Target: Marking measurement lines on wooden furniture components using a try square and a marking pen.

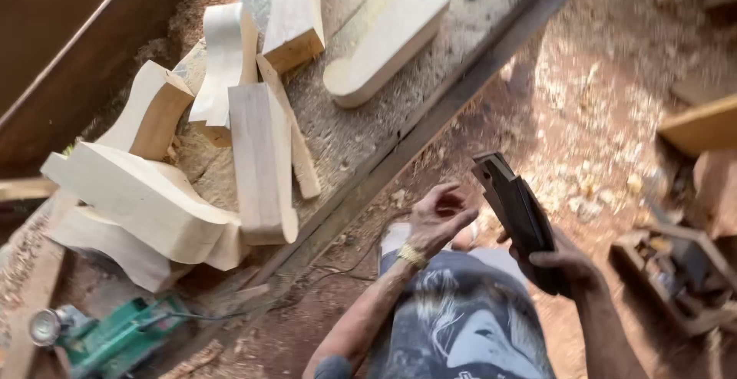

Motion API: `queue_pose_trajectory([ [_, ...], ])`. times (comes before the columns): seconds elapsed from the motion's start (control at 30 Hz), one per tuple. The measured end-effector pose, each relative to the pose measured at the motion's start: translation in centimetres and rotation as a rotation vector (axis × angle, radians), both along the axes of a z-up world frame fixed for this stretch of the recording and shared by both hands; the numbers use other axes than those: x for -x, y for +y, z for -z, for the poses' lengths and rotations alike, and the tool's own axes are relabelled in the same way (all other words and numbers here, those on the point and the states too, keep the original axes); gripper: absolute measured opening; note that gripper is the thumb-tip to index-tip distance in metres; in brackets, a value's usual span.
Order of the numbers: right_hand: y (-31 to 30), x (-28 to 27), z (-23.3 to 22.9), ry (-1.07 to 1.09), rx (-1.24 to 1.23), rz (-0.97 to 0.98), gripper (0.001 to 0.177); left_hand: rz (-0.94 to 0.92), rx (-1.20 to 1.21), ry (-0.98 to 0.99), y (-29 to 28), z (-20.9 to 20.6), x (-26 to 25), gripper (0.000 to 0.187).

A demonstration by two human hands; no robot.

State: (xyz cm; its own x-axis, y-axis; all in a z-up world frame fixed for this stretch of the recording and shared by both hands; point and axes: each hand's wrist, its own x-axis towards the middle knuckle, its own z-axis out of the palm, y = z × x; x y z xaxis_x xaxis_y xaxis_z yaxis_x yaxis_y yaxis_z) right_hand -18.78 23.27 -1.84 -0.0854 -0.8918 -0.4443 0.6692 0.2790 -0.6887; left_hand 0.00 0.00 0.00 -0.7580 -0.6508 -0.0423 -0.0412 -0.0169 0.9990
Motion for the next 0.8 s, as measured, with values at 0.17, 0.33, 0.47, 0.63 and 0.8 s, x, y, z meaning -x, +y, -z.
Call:
queue_pose_trajectory([
  [0.17,-3.8,5.2,-6.7,0.025,-0.125,0.092,0.077,-0.215,0.196,-0.215,-2.8,0.9,1.0,0.067],
  [0.33,-11.5,10.8,-5.4,0.150,-0.148,0.193,0.075,-0.248,0.140,-0.383,-4.6,-2.7,6.4,0.083],
  [0.47,-23.0,13.1,-4.8,0.063,0.187,0.151,0.072,-0.127,0.642,-0.190,-6.3,-4.2,14.0,0.122],
  [0.63,-30.8,15.9,-1.7,0.089,0.087,0.052,0.058,-0.189,0.104,-0.234,-13.8,-7.2,15.3,0.100],
  [0.8,-36.4,20.1,1.2,0.067,-0.030,-0.023,0.048,-0.312,0.352,-0.504,-19.1,-8.0,15.6,0.080],
])
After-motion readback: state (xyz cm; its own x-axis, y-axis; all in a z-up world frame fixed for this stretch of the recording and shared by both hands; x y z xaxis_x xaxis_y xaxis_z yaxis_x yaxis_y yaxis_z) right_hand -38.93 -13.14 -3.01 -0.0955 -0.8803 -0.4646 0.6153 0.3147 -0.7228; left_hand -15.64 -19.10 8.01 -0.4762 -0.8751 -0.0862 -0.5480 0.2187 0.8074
